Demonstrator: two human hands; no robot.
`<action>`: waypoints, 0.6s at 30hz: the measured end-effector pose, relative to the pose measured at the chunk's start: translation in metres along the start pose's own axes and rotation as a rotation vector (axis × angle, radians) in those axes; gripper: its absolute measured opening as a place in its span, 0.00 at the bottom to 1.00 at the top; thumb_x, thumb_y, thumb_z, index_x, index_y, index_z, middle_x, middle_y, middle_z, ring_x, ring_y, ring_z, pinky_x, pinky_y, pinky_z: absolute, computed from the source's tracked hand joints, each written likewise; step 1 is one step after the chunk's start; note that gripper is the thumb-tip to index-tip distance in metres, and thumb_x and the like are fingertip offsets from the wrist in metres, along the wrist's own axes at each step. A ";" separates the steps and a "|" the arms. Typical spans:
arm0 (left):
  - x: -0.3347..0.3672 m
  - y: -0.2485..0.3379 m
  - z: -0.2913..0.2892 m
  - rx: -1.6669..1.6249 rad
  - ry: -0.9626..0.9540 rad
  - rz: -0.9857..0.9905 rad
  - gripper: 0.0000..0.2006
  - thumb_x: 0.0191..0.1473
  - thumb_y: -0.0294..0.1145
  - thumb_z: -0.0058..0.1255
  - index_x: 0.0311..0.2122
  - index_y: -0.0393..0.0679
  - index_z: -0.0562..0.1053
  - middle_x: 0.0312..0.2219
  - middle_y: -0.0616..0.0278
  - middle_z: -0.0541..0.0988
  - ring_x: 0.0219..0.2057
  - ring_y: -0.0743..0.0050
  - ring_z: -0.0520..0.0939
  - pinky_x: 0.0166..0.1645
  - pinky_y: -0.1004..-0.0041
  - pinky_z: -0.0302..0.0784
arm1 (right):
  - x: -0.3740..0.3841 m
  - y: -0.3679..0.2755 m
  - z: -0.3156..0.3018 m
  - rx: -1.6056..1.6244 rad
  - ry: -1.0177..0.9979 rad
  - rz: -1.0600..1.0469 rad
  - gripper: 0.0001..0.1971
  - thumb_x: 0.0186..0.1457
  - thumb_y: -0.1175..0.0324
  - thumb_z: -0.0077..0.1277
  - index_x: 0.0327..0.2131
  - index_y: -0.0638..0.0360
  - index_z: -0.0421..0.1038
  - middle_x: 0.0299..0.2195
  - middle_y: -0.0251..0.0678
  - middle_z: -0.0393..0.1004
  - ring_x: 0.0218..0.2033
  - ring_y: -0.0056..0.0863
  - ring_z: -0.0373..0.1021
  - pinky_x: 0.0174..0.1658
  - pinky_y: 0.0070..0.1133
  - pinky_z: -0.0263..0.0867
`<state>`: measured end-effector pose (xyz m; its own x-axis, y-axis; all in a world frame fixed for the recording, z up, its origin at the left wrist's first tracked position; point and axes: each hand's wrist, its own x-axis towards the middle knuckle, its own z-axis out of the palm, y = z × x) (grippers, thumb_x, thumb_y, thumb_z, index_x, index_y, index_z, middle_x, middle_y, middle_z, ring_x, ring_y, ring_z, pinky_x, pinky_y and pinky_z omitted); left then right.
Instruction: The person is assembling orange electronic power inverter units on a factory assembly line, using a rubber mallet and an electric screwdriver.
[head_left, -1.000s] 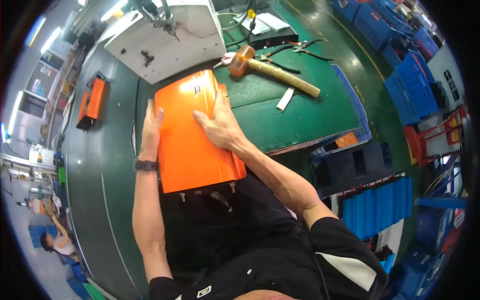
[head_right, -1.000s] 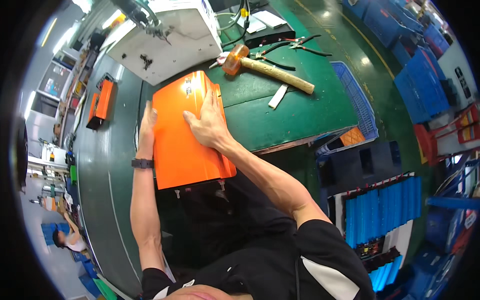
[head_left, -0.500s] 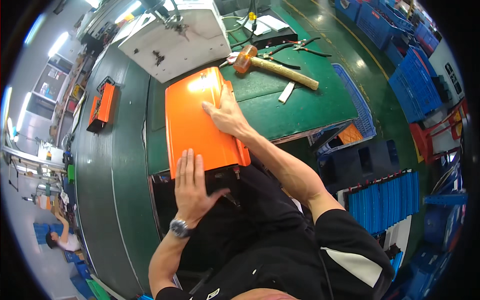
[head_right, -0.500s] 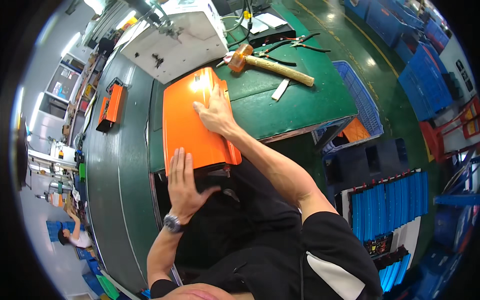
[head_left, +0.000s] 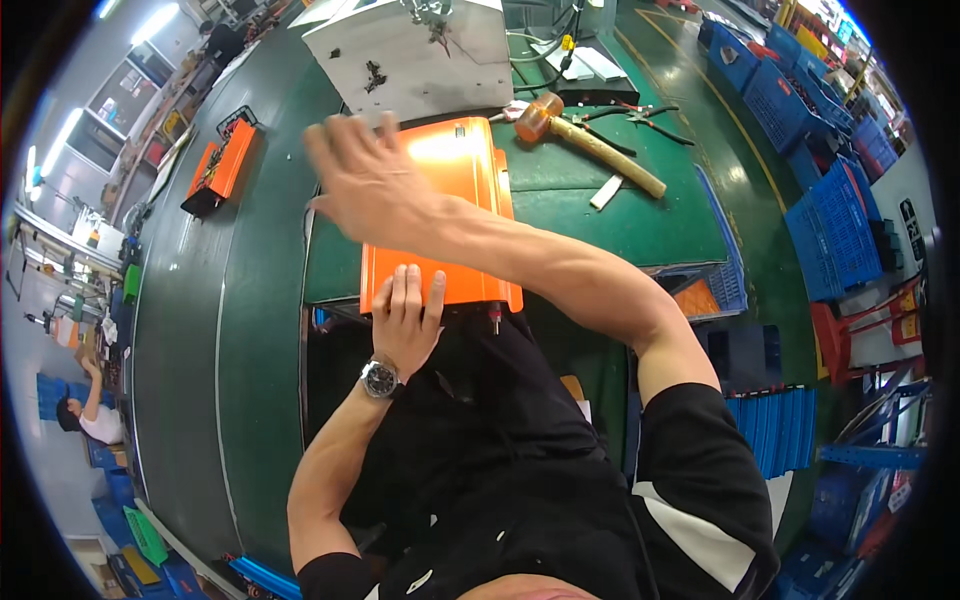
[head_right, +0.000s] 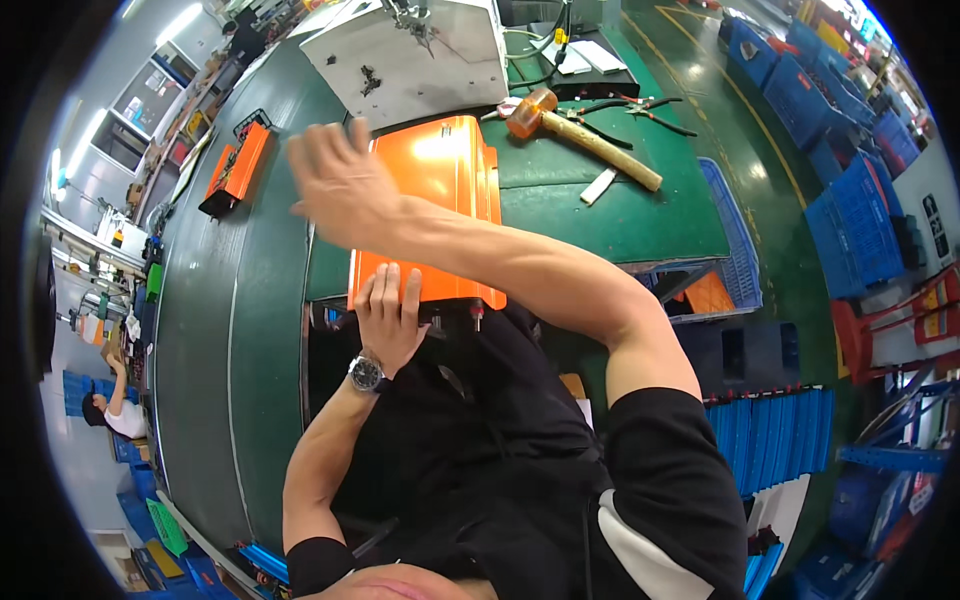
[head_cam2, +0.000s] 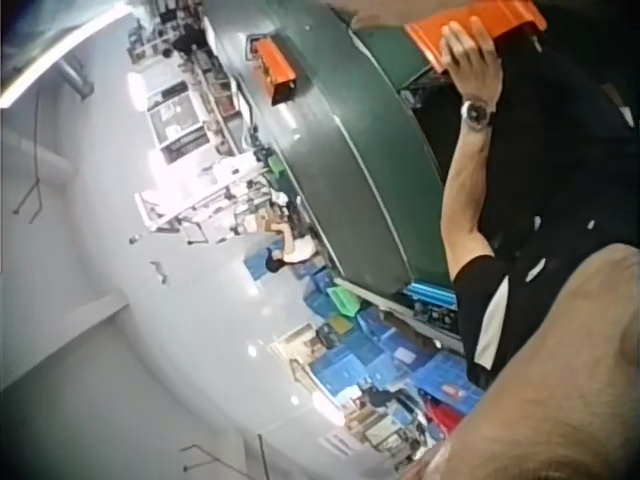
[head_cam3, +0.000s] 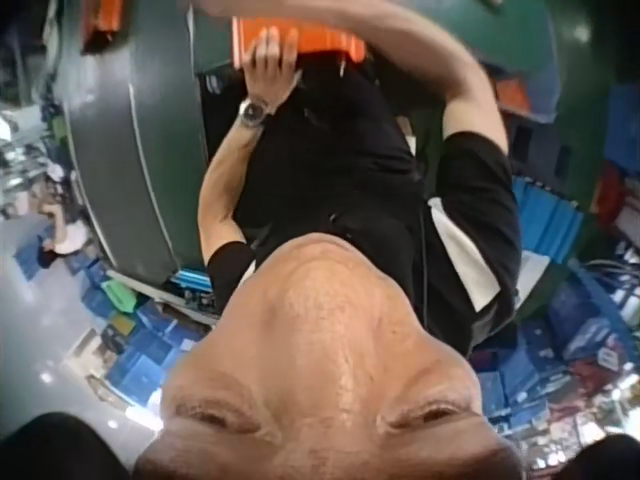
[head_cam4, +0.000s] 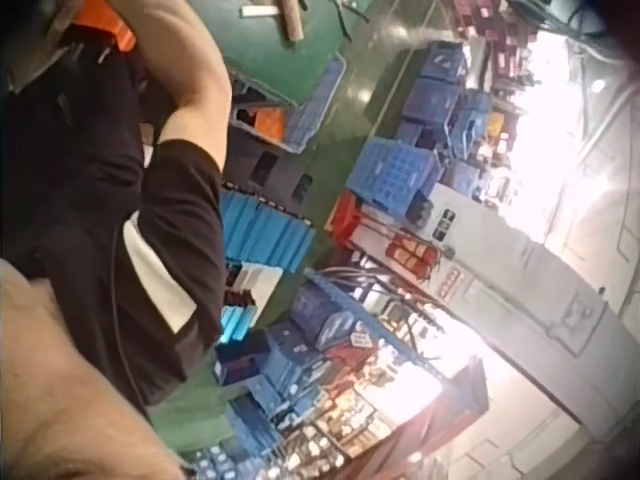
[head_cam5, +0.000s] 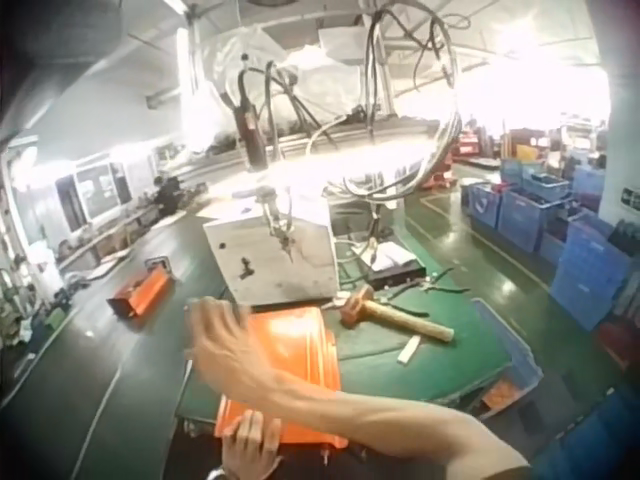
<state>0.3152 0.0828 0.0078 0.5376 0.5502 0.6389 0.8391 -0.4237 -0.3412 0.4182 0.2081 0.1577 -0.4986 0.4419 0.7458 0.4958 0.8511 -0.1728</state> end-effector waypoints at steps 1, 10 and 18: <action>-0.003 0.001 0.001 0.006 -0.009 -0.009 0.35 0.52 0.31 0.53 0.66 0.43 0.62 0.57 0.41 0.71 0.59 0.45 0.73 0.62 0.50 0.67 | 0.011 -0.011 0.001 0.043 0.004 -0.052 0.37 0.60 0.53 0.56 0.61 0.73 0.58 0.55 0.55 0.63 0.61 0.49 0.59 0.63 0.51 0.49; -0.005 0.004 0.003 0.000 0.011 -0.033 0.36 0.50 0.27 0.56 0.66 0.47 0.61 0.53 0.47 0.73 0.56 0.49 0.75 0.61 0.51 0.67 | 0.042 -0.048 0.002 0.170 0.064 -0.456 0.30 0.65 0.45 0.49 0.60 0.57 0.65 0.53 0.48 0.66 0.59 0.39 0.63 0.64 0.47 0.51; -0.003 0.000 -0.010 -0.035 -0.053 -0.024 0.40 0.47 0.38 0.62 0.67 0.46 0.63 0.60 0.40 0.69 0.62 0.42 0.71 0.64 0.51 0.64 | -0.059 0.073 0.037 -0.109 -0.159 -0.177 0.33 0.68 0.44 0.40 0.69 0.53 0.56 0.58 0.53 0.65 0.64 0.51 0.58 0.66 0.48 0.50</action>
<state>0.3127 0.0737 0.0125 0.5221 0.5970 0.6091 0.8486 -0.4347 -0.3014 0.4576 0.2542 0.0772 -0.6856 0.3353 0.6461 0.4605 0.8872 0.0282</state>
